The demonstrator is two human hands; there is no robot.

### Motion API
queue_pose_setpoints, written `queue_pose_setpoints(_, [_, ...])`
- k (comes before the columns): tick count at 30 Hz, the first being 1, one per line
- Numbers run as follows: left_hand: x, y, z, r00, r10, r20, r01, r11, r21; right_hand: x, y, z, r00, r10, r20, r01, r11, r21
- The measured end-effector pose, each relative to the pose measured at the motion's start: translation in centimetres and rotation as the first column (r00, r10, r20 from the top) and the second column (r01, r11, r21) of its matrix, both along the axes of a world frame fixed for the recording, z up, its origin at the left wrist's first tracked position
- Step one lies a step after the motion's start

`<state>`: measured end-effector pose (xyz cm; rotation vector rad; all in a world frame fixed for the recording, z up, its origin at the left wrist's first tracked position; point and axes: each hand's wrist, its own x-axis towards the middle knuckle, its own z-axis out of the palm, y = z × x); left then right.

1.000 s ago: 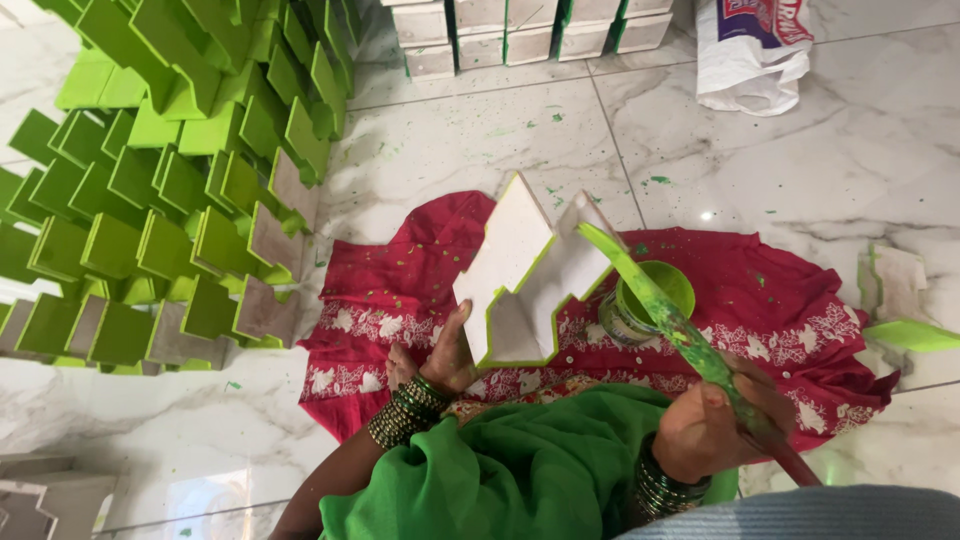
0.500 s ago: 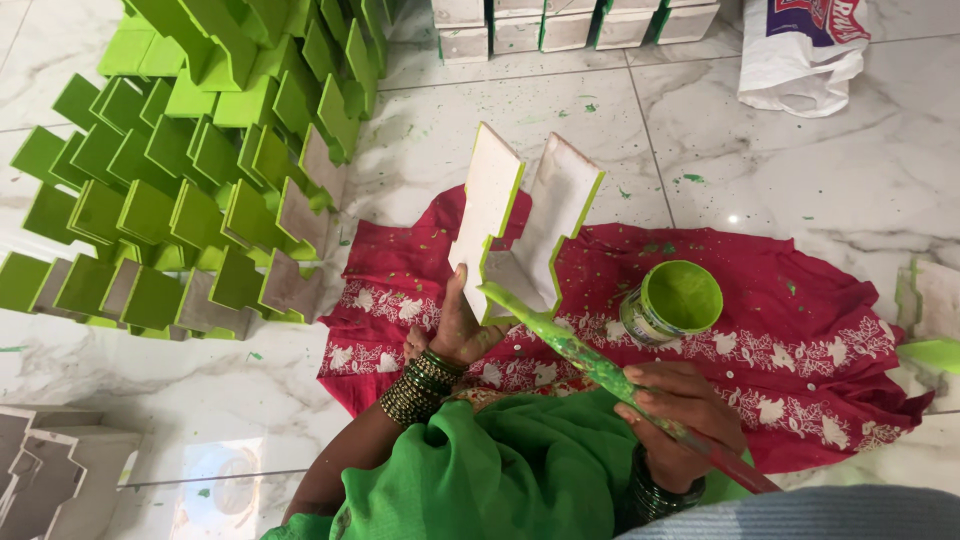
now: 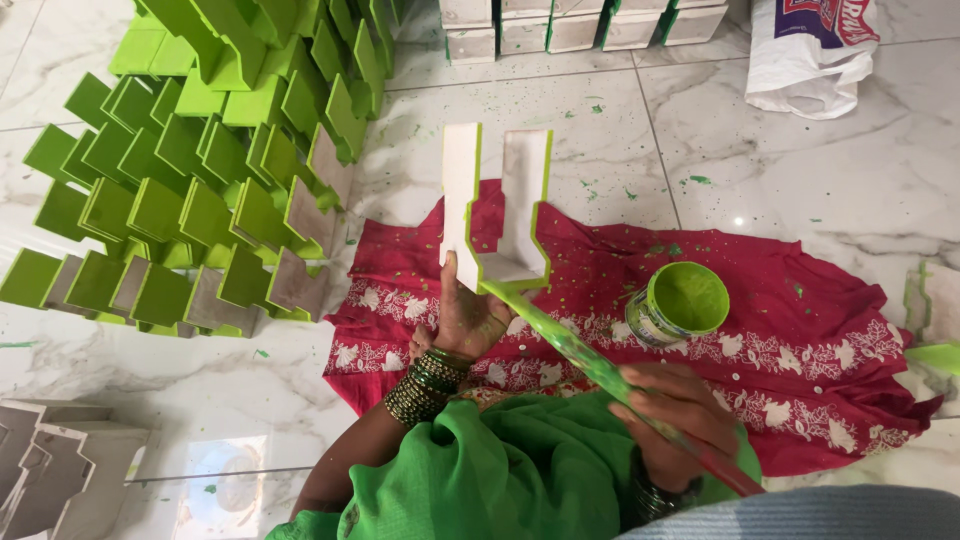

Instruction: The person sits on the floor and paints white foam letter cutouts green using a brush, dipping the brush into a paint container and coating the edges and surfaces of each letter, with many already painted green letters stacked nearby.

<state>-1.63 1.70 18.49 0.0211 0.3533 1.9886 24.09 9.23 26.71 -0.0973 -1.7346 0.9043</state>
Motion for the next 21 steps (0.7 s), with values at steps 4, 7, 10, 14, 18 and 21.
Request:
queue_pose_setpoints(4, [-0.4,0.0,0.3,0.999,-0.012,0.032,0.013,0.999,-0.030,-0.3,0.3,0.3,0.994,0.047,0.103,-0.057,0.994,0.091])
queue_pose_setpoints(7, [-0.5,0.1,0.2,0.999,0.017,-0.036,-0.018,0.999,-0.027,0.7,0.5,1.3,0.984,0.113,0.138,-0.127,0.987,0.096])
queue_pose_setpoints(10, [-0.7,0.0,0.0,0.999,0.016,-0.048,-0.016,1.000,-0.002,0.5,0.7,1.6,0.985,0.126,0.114,-0.140,0.982,0.125])
queue_pose_setpoints(14, [-0.5,0.0,-0.1,0.999,0.000,0.038,0.002,0.999,-0.043,-0.3,0.7,1.8,0.979,0.102,0.176,-0.141,0.964,0.224])
queue_pose_setpoints(18, [-0.5,-0.1,0.2,0.998,0.024,0.054,-0.020,0.997,-0.069,-0.3,0.3,2.0,0.978,0.088,0.187,-0.120,0.979,0.166])
queue_pose_setpoints(21, [-0.6,-0.2,0.3,0.999,0.029,0.045,-0.028,0.999,-0.018,1.0,0.3,2.5,0.969,0.120,0.214,-0.153,0.977,0.146])
